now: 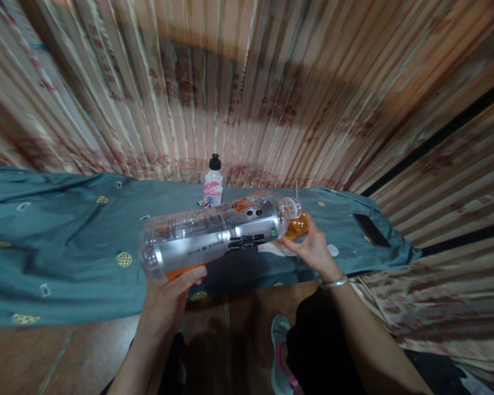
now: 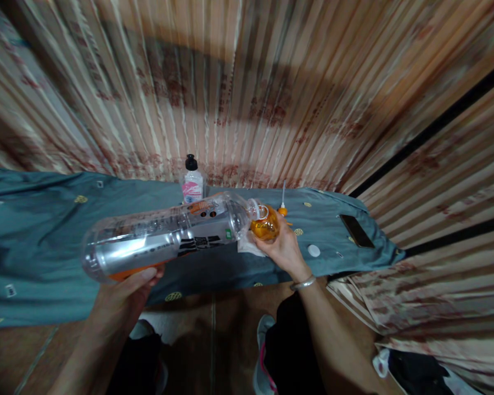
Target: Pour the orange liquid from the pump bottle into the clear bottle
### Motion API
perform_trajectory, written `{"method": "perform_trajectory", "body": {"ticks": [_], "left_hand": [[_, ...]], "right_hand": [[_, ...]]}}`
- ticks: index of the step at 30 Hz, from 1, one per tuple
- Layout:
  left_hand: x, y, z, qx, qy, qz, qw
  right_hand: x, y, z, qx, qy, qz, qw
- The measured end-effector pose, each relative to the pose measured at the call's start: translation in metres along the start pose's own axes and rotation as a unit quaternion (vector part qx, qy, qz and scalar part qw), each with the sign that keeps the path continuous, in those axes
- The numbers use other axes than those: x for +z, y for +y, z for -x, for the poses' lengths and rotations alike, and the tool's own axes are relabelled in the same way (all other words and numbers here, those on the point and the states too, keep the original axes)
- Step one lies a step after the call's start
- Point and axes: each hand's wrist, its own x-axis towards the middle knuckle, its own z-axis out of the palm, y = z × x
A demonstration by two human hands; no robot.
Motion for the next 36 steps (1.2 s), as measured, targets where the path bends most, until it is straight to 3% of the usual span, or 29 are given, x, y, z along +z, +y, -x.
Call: {"method": "perform_trajectory", "body": {"ticks": [21,36], "left_hand": [[-0.001,-0.004,-0.001,0.022,-0.011,0.009,1.0],[-0.007,-0.005,-0.005,0.014,-0.012,0.011,1.0]], "right_hand": [[0.0,0.001,0.0,-0.003,-0.007,0.0,1.0],[0.005,0.015,0.002,-0.01,0.003,0.022,1.0]]}}
